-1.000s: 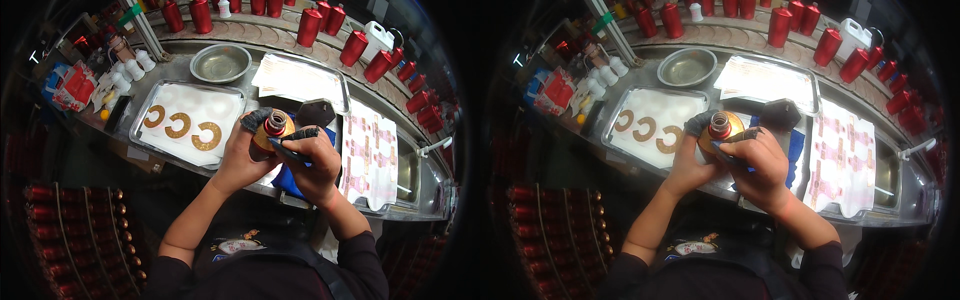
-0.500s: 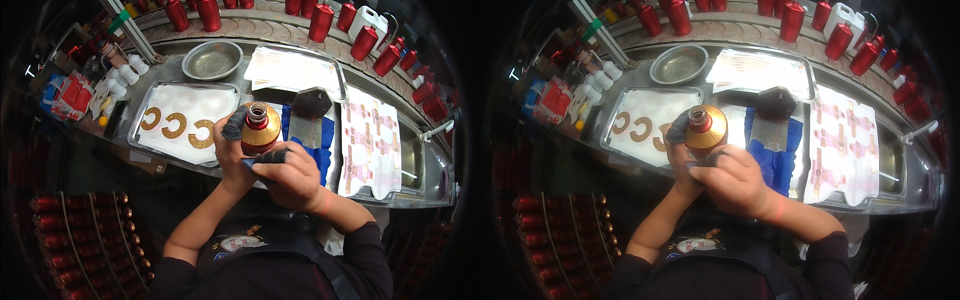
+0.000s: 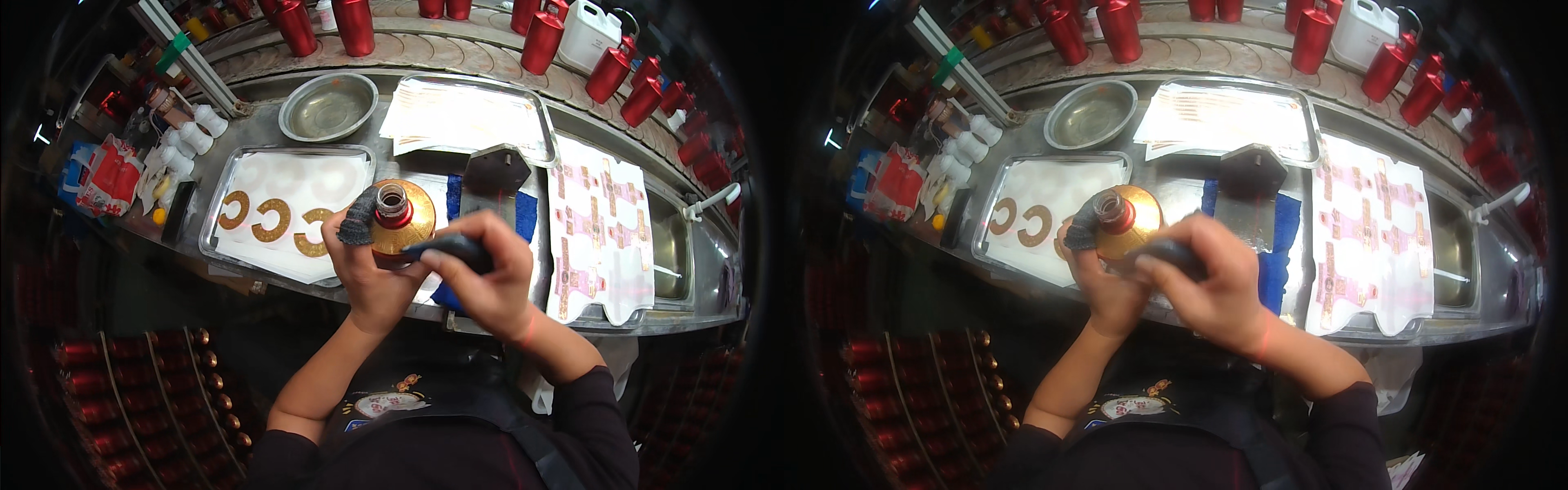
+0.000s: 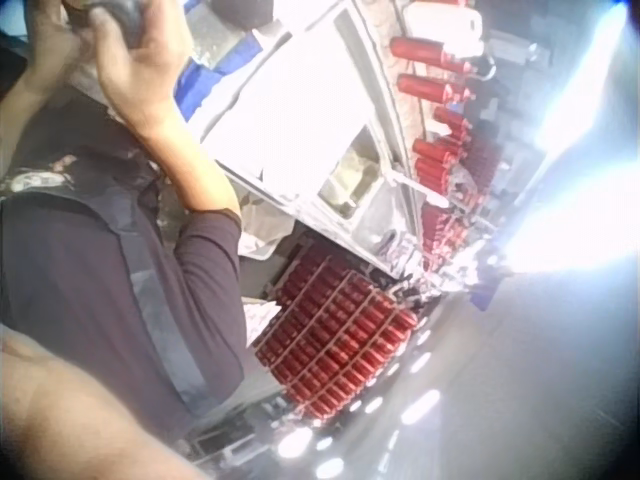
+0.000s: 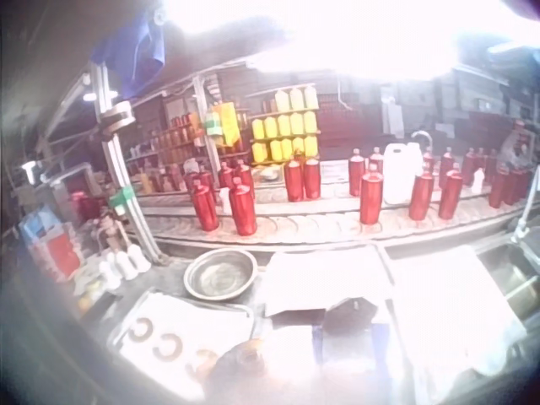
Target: The person picks a red bottle, wipes it with a cloth, and applies a gold circular sticker to the neck. They smooth the sticker, peel off a backing strip, and place the finished bottle on a shelf. The process is repeated with a second bottle.
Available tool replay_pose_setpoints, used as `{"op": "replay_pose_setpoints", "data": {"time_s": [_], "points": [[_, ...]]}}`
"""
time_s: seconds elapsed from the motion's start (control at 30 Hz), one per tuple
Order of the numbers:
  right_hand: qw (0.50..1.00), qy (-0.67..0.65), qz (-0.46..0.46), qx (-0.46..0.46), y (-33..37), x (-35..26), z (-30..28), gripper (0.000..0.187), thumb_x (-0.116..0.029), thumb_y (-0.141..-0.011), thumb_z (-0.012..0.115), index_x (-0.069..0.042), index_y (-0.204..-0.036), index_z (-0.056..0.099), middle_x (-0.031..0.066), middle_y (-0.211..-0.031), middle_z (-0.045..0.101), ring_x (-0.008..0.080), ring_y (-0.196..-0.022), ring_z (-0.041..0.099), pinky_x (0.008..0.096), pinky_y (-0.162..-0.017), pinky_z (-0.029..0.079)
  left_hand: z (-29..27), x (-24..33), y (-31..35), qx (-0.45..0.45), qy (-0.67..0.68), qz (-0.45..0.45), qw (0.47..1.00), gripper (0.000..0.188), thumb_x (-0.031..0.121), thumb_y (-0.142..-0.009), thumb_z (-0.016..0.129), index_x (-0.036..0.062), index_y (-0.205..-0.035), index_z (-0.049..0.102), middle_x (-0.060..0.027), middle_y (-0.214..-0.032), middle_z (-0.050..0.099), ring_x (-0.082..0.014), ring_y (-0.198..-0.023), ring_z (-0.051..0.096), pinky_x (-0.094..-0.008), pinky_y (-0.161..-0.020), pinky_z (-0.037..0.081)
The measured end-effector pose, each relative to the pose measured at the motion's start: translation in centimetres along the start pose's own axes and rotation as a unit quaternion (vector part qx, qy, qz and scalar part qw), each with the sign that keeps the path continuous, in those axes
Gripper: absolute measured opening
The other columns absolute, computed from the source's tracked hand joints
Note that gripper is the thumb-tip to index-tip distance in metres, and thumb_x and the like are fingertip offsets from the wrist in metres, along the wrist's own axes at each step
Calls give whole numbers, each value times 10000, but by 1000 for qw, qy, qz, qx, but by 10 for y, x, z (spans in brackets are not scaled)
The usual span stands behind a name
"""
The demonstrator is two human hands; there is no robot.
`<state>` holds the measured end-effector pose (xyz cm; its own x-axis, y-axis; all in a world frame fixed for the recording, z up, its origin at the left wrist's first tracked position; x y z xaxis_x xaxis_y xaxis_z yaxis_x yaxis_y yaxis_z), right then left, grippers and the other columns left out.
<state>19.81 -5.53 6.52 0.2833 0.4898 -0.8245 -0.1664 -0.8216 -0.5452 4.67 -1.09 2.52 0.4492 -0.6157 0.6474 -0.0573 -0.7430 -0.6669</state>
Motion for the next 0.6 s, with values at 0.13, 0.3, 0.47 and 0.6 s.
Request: {"op": "replay_pose_setpoints", "data": {"time_s": [0.13,0.3,0.47,0.6], "points": [[993,-14,105,46,-18,38,-12,198,-68,-843,769,21,-957,634,67,-825,640,89,-782,605,251,-702,498,1,-3,-8,-55,-18,-9,998,798,213,-563,952,60,-1243,563,-139,-1207,471,-310,-1090,545,-405,-929,490],[990,-28,134,27,-36,57,-10,161,-58,-840,746,25,-936,647,38,-836,649,79,-794,599,246,-711,496,6,-21,-21,-171,125,-50,976,761,213,-576,949,61,-1218,571,-111,-1168,511,-284,-1078,569,-382,-928,496],[990,-39,134,28,-33,67,-7,189,-118,-849,762,9,-926,645,12,-829,631,66,-776,577,220,-721,479,8,-32,-23,-236,213,-85,944,781,206,-582,953,48,-1242,566,-99,-1205,521,-236,-1124,586,-348,-955,499],[996,-26,76,38,-42,75,-2,180,-87,-816,758,21,-924,662,57,-810,658,91,-754,593,255,-693,491,8,-43,-24,-297,262,-120,911,807,154,-595,956,51,-1286,551,-86,-1259,572,-205,-1179,587,-339,-1003,491]]}}
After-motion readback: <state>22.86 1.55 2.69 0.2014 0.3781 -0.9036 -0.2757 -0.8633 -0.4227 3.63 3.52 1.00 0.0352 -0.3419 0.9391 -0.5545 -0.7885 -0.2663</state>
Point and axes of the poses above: each hand's wrist, its own y-axis away from the middle knuckle, its own z-axis out of the palm, x = y × z, the point moved 8 cm from there along -y, towards the middle knuckle
